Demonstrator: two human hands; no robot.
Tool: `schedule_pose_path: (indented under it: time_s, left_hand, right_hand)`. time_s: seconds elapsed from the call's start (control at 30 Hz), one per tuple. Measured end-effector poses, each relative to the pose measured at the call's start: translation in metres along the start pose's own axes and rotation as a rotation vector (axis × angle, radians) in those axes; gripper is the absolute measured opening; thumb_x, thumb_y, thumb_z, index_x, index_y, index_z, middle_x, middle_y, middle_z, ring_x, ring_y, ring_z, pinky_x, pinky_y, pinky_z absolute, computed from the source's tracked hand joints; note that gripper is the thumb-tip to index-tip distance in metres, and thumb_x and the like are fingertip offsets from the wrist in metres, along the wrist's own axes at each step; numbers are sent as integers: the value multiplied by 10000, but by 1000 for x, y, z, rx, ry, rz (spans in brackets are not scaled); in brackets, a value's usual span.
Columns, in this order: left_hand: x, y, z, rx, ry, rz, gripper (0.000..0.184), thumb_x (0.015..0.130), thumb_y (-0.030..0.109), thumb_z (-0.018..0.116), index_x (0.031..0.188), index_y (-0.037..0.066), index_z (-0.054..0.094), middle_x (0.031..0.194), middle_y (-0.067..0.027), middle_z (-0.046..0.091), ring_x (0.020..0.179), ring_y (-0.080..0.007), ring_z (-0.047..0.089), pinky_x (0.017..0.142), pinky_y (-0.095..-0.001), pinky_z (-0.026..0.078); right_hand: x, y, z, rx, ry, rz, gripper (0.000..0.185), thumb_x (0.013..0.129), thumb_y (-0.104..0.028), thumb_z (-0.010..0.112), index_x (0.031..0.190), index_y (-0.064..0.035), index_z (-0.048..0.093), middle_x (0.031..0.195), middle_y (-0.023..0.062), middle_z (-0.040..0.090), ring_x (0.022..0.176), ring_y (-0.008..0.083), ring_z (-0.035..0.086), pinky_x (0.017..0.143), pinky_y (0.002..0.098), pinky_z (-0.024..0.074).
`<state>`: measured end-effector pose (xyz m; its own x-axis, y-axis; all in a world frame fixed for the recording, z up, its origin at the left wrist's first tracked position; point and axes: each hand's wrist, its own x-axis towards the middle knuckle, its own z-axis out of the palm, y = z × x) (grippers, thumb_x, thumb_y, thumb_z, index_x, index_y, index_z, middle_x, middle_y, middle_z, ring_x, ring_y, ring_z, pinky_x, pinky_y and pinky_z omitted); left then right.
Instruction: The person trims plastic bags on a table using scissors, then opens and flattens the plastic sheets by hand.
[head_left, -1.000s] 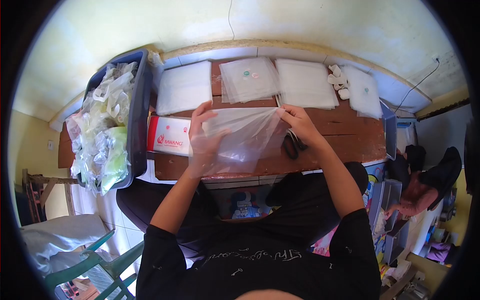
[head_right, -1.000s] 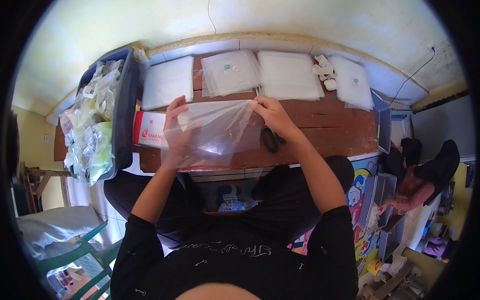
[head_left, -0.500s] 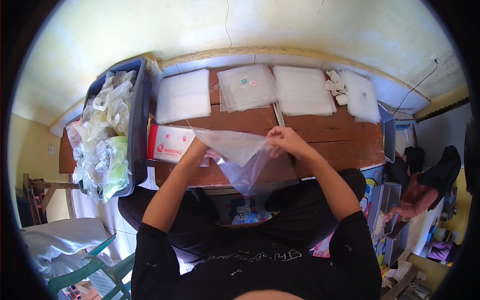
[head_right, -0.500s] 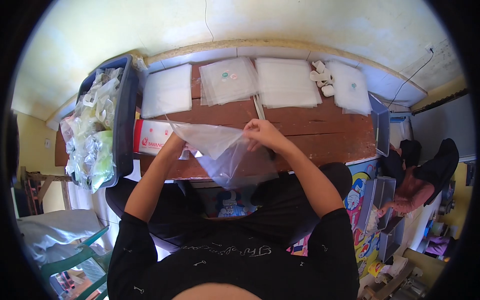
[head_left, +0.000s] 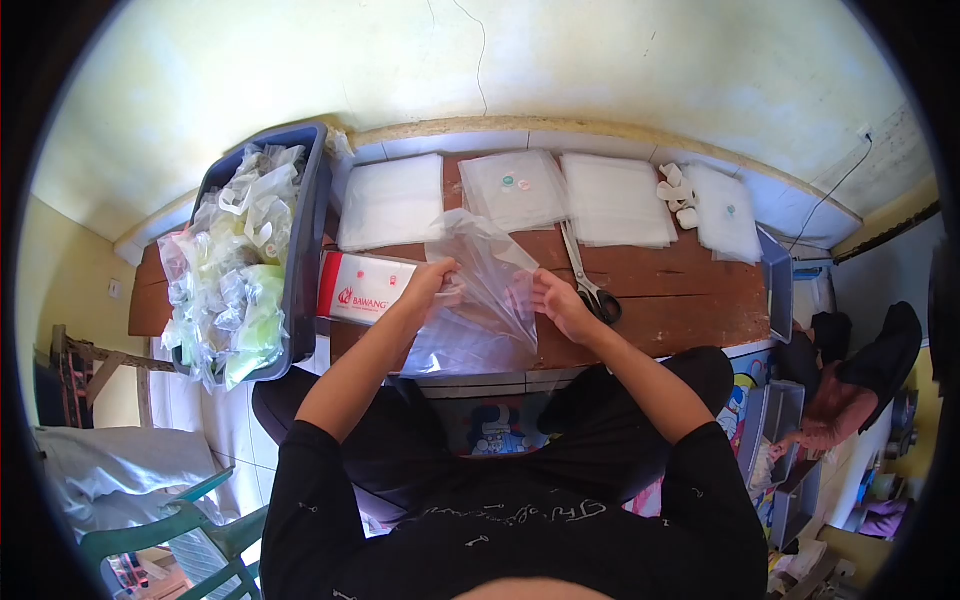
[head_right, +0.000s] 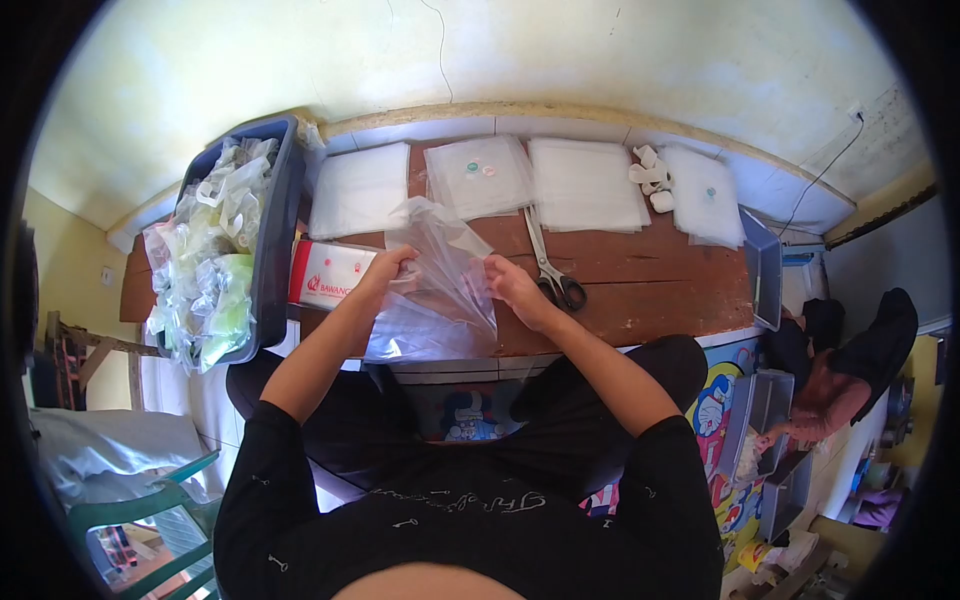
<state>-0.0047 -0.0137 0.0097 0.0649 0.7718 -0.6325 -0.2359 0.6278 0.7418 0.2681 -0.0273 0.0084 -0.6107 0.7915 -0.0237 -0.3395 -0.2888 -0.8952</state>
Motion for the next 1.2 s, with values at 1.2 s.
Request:
schedule_pose_path:
  time_s: [1.2]
  left_hand:
    - [-30,-7,0,-24,-28,285,340,970,146,578,1278,42,481,943,-134,674,821,-189,683,669,-298,555]
  right_hand:
    - [-19,-10,-39,-739,142,-196,126,724,113,629,694,-5,661,1527,124,395,1362,247,434,922,333,479]
